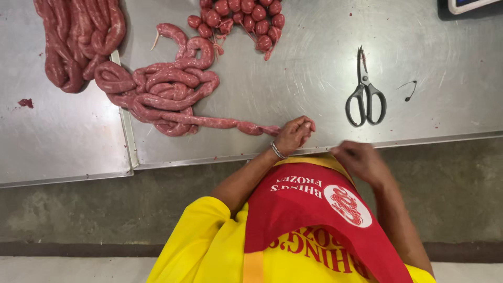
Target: The person ties sections of stuffed sausage casings using string and cuts them into individual links using scissors on a metal workspace.
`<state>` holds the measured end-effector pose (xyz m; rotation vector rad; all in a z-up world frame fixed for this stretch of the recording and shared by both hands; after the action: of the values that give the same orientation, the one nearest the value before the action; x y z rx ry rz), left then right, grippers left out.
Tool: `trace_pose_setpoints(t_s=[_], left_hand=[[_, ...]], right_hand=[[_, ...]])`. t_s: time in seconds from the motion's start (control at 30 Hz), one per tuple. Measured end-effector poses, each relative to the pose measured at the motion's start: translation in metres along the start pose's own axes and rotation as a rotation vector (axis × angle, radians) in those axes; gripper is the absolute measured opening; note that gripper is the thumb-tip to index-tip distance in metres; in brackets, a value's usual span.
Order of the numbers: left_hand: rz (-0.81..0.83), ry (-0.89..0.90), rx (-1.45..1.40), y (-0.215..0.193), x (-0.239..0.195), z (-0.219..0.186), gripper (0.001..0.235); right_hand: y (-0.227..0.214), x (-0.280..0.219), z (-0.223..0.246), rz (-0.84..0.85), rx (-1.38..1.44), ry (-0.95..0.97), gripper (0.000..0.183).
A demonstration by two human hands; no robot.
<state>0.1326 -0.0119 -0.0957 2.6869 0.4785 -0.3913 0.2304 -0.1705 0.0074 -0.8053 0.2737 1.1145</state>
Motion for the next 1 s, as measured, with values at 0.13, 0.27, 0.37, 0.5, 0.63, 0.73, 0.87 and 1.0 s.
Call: trace_pose_setpoints(t_s=[0.13, 0.27, 0.37, 0.5, 0.63, 0.73, 0.87, 1.0], left_hand=[[0.081, 0.168, 0.339, 0.017, -0.007, -0.038, 0.036], [0.007, 0.185, 0.299, 0.006, -0.015, -0.042, 0.059], [-0.010, 0.183, 0.119, -0.009, -0.017, -0.039, 0.045], [0.073, 0.041, 0.327, 0.005, -0.029, -0.027, 0.032], [0.090, 0.076, 0.209, 0.010, -0.038, -0.033, 0.057], [0.123, 0.225, 0.014, 0.006, -0.047, -0.038, 0.020], [0.031, 0.212, -0.215, -0.006, -0.053, -0.021, 0.017], [-0.007, 0.156, -0.447, 0.002, -0.043, -0.006, 0.017]], right_hand=[[0.010, 0.016, 0.061, -0.066, 0.078, -0.249, 0.024], [-0.015, 0.029, 0.080, -0.176, 0.409, -0.361, 0.025], [0.037, 0.016, 0.077, 0.145, 0.114, -0.348, 0.036], [0.021, 0.035, 0.053, -0.144, 0.016, -0.181, 0.026], [0.032, 0.050, 0.036, -0.008, 0.121, 0.133, 0.035], [0.039, 0.018, 0.030, 0.095, -0.081, 0.183, 0.042], [-0.007, -0.056, 0.048, 0.290, 0.157, -0.422, 0.037], [-0.036, -0.023, -0.031, -0.236, -0.296, 0.467, 0.034]])
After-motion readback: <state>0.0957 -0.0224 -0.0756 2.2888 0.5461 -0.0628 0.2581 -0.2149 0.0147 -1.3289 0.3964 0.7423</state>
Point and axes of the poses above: each hand's wrist, its own x-axis towards the middle knuckle, its own y-axis out of the palm, z = x × y, the point moved 8 cm from there along x, towards the middle knuckle, and after that the axes turned 5 degrees about y, right-handed, at the moved point
